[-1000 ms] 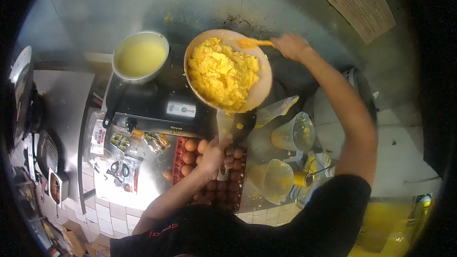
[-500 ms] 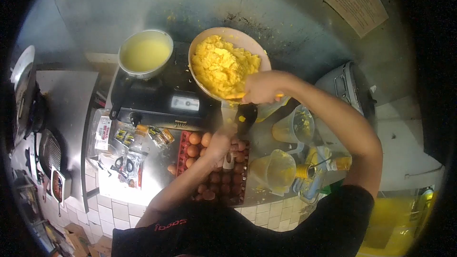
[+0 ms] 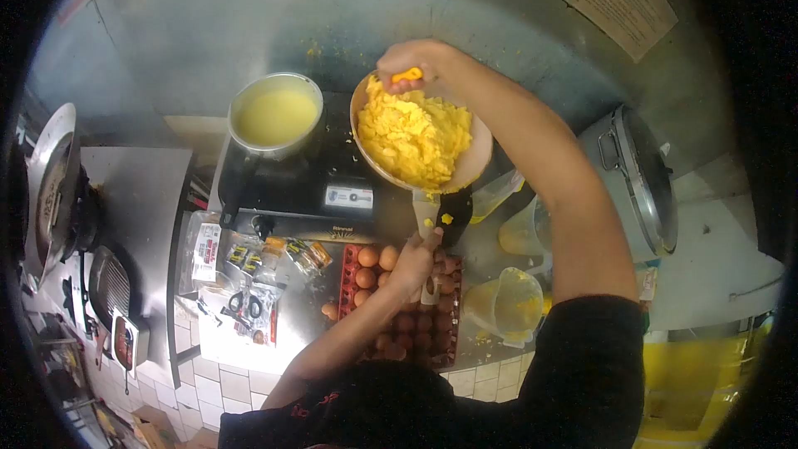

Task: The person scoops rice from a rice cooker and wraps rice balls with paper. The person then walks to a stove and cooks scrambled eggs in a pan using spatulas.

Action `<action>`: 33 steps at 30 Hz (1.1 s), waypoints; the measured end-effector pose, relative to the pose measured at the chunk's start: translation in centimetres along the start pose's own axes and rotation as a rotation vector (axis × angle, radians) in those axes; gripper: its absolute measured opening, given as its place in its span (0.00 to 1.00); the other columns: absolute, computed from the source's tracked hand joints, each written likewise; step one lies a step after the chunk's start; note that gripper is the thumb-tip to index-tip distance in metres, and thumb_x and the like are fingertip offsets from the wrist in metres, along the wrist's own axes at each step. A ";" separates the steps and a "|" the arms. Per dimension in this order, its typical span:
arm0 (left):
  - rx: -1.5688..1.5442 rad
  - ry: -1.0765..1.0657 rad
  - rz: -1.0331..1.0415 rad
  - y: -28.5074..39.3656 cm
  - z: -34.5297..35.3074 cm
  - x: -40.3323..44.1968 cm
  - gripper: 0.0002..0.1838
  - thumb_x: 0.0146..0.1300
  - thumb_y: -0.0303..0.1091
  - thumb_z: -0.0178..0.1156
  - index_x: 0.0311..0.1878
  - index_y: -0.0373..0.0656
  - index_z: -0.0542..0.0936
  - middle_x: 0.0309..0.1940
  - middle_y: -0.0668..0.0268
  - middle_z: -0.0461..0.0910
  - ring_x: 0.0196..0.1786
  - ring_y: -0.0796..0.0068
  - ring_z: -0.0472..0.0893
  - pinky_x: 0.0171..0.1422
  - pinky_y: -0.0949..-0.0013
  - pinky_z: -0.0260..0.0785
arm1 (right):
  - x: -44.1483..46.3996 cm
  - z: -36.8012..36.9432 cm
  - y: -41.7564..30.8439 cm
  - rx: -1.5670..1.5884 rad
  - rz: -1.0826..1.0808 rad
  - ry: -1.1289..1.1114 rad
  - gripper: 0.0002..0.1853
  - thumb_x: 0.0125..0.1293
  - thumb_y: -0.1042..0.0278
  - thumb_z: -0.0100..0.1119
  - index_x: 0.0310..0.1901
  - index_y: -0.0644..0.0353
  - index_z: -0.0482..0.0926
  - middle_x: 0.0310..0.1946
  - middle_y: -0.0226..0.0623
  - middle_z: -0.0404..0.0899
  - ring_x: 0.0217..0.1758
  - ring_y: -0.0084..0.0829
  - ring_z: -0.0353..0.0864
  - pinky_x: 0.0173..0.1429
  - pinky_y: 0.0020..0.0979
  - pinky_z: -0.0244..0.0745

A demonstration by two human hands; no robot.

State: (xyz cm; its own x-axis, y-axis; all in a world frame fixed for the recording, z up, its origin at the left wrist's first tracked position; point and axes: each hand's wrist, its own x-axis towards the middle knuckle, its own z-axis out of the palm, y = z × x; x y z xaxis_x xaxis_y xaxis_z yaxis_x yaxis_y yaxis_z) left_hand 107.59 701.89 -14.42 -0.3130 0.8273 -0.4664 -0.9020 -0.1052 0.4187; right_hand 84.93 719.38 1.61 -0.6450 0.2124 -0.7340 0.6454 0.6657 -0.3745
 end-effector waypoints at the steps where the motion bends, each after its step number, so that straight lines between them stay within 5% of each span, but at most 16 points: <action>1: -0.016 -0.006 -0.009 0.1 0.0 0.2 0.11 0.73 0.43 0.51 0.45 0.49 0.64 0.21 0.72 0.63 0.18 0.81 0.62 0.19 0.75 0.56 | 0.8 -1.4 1.1 0.073 -0.005 0.002 0.06 0.57 0.71 0.59 0.27 0.63 0.76 0.18 0.26 0.71 0.13 0.14 0.63 0.14 0.20 0.55; 4: -0.036 0.010 -0.020 -0.3 -0.2 0.2 0.10 0.73 0.42 0.51 0.45 0.48 0.65 0.22 0.72 0.64 0.18 0.82 0.62 0.18 0.76 0.56 | 0.1 -4.2 5.0 0.231 0.122 0.082 0.08 0.62 0.66 0.57 0.34 0.62 0.80 0.14 0.24 0.68 0.09 0.14 0.59 0.11 0.21 0.53; 10: -0.025 -0.034 -0.053 1.0 -0.2 -1.1 0.10 0.73 0.43 0.52 0.42 0.50 0.65 0.21 0.74 0.62 0.19 0.83 0.62 0.20 0.76 0.56 | -9.5 -3.6 12.0 -0.383 -0.058 0.274 0.12 0.63 0.60 0.57 0.40 0.57 0.82 0.15 0.27 0.70 0.10 0.21 0.66 0.14 0.28 0.62; 11: -0.008 -0.037 -0.077 1.5 0.0 -1.5 0.11 0.72 0.43 0.53 0.41 0.52 0.64 0.20 0.74 0.61 0.19 0.82 0.61 0.21 0.76 0.56 | -11.5 -2.3 12.2 -0.450 -0.067 0.273 0.13 0.65 0.61 0.56 0.43 0.60 0.82 0.20 0.36 0.77 0.20 0.32 0.77 0.25 0.35 0.73; 13: -0.037 -0.021 -0.095 1.3 0.0 -1.3 0.10 0.72 0.43 0.53 0.40 0.52 0.64 0.20 0.75 0.60 0.19 0.82 0.61 0.20 0.76 0.55 | -11.7 -0.9 16.8 -0.883 -0.439 0.504 0.13 0.64 0.64 0.57 0.45 0.62 0.81 0.29 0.47 0.81 0.35 0.47 0.81 0.42 0.44 0.76; 15: -0.064 -0.020 -0.112 1.0 -0.1 -1.1 0.10 0.73 0.42 0.53 0.40 0.53 0.63 0.20 0.75 0.59 0.19 0.82 0.60 0.19 0.75 0.54 | -12.5 1.9 18.1 -0.764 -0.273 0.668 0.13 0.63 0.66 0.57 0.46 0.63 0.81 0.38 0.53 0.80 0.47 0.55 0.77 0.54 0.48 0.71; 25: -0.098 0.023 -0.119 1.5 0.7 -1.5 0.09 0.73 0.41 0.52 0.41 0.51 0.63 0.20 0.73 0.60 0.18 0.82 0.59 0.18 0.77 0.52 | -0.8 2.6 20.3 -0.383 -0.165 0.773 0.16 0.61 0.69 0.51 0.49 0.58 0.82 0.44 0.58 0.79 0.51 0.54 0.78 0.54 0.47 0.73; 28: -0.034 0.017 -0.075 1.2 0.4 -1.1 0.09 0.73 0.41 0.52 0.40 0.50 0.64 0.20 0.72 0.63 0.18 0.83 0.60 0.18 0.76 0.53 | 2.2 3.6 18.4 -0.409 -0.641 0.889 0.19 0.60 0.68 0.55 0.54 0.54 0.81 0.41 0.56 0.80 0.47 0.53 0.80 0.52 0.45 0.74; 33: -0.018 0.004 -0.077 1.1 -0.2 -0.9 0.10 0.73 0.41 0.51 0.40 0.48 0.65 0.21 0.69 0.69 0.18 0.82 0.62 0.18 0.77 0.54 | -0.5 -1.5 16.8 -0.589 -0.796 0.534 0.21 0.58 0.66 0.63 0.55 0.50 0.81 0.31 0.51 0.78 0.37 0.50 0.79 0.47 0.42 0.74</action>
State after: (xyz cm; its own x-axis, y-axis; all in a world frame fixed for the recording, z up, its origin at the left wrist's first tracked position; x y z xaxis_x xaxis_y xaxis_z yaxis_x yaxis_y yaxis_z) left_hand 106.81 700.90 -13.71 -0.2438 0.8310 -0.5000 -0.9286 -0.0514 0.3674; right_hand 95.49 731.56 -3.43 -0.9710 -0.2387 -0.0162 -0.2308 0.9525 -0.1986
